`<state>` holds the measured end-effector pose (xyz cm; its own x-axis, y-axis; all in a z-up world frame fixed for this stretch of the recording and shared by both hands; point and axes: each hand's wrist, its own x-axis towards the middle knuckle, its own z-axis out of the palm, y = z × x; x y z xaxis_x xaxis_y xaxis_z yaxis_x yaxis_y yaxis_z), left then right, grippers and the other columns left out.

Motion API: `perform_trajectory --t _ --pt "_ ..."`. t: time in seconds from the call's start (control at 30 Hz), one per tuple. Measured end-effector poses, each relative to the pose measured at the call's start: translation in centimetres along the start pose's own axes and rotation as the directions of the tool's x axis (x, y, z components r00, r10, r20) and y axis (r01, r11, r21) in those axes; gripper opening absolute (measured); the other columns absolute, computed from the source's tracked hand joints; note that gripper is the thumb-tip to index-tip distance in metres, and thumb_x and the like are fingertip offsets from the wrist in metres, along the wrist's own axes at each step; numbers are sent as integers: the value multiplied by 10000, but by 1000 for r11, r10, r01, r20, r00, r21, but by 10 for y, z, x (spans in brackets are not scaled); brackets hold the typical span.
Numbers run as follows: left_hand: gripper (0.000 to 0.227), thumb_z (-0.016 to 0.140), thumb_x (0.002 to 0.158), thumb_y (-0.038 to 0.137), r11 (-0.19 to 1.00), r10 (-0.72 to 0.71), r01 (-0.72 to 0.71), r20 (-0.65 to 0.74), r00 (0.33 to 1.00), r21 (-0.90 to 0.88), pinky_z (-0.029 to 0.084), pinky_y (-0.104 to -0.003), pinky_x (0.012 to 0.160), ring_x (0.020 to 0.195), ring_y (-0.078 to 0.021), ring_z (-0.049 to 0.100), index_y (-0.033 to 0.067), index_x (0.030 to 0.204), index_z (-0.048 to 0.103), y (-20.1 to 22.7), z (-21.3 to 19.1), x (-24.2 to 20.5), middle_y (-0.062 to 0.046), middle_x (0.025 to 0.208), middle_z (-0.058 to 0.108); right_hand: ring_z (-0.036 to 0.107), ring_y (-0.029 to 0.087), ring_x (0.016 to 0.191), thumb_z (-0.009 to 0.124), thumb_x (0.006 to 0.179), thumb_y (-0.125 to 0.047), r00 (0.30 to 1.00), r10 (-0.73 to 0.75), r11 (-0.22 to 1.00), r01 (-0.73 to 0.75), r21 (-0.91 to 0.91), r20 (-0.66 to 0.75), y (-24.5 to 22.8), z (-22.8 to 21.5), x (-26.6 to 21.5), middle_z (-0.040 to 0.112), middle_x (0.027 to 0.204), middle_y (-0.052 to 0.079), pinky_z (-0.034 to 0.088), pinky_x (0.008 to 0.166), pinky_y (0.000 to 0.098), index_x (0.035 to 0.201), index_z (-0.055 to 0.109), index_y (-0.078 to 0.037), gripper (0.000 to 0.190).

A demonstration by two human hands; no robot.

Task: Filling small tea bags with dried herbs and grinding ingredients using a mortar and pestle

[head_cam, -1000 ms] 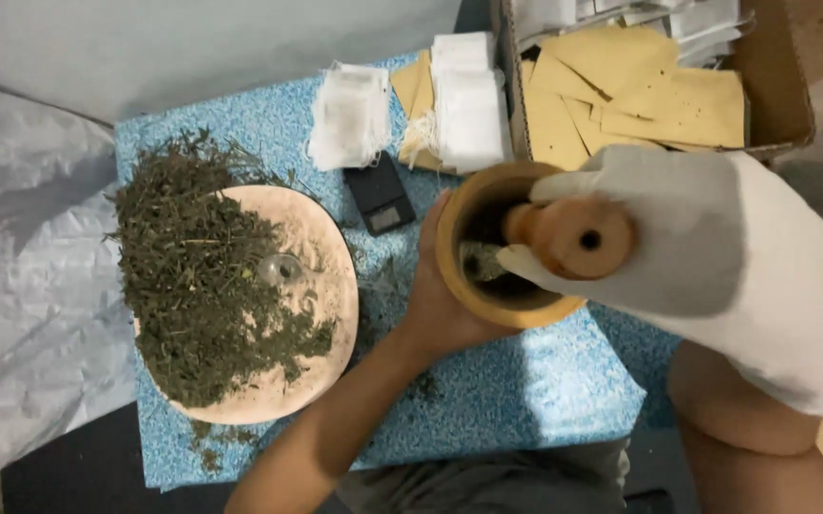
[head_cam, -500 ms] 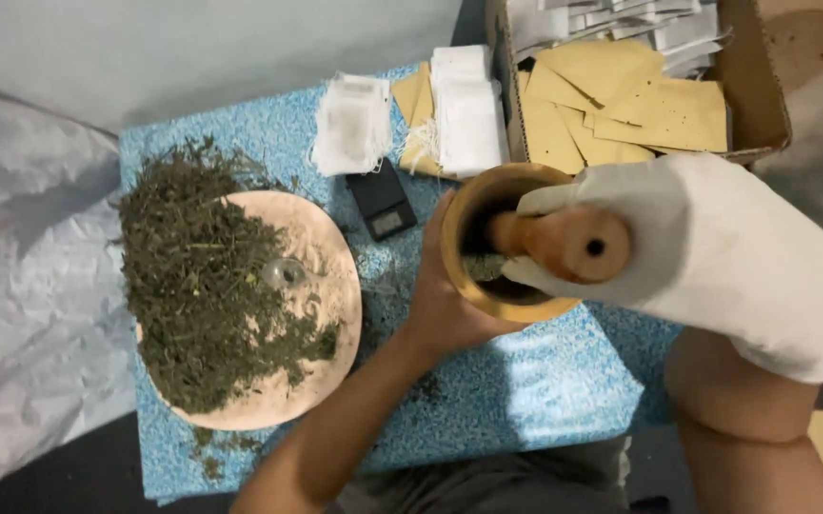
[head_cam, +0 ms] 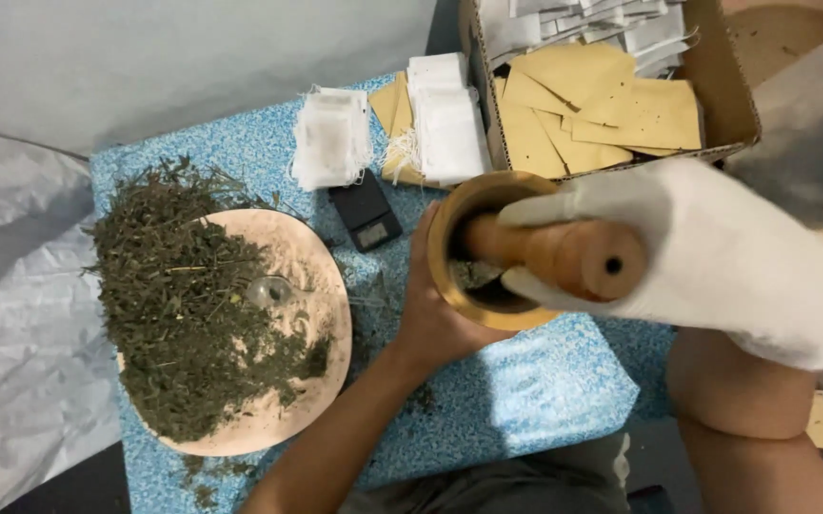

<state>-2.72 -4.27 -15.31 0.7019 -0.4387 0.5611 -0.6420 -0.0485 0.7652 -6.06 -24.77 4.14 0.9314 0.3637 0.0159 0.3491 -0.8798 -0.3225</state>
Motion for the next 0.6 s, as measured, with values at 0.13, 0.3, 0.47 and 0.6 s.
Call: perform_trajectory --t 0.13,0.3,0.47,0.6 --pt "1323 1109 723 234 997 -62 65 65 996 -47 400 -543 1497 1604 -337 594 131 1719 244 -8 4 -11 -136 1700 523 790 94 916 716 862 -220 990 103 950 -128 284 100 52 61 -36 841 1190 -27 549 922 317 1336 763 -175 479" --pt "1374 1115 770 333 999 -42 42 57 997 10 342 -513 1529 1640 -303 572 210 1761 171 -9 -2 -12 -91 1756 458 833 123 666 867 703 -185 998 -31 995 37 89 -63 8 12 2 895 1009 -16 633 630 339 1232 881 -191 529" --pt "1414 1066 773 253 974 -110 121 71 991 -191 443 -565 1489 1647 -359 552 173 1786 82 -11 0 -13 -151 1763 422 949 143 815 1020 602 -375 982 134 969 -158 188 132 55 33 -11 956 1022 -23 767 738 303 1183 910 -223 611" --pt "1388 1077 766 222 963 -85 98 63 994 -251 405 -528 1553 1659 -326 555 223 1776 124 -10 -1 -5 -107 1769 428 884 182 1025 842 761 -96 1000 13 960 -9 278 -10 69 65 -28 836 1346 133 709 904 299 1453 712 15 713"
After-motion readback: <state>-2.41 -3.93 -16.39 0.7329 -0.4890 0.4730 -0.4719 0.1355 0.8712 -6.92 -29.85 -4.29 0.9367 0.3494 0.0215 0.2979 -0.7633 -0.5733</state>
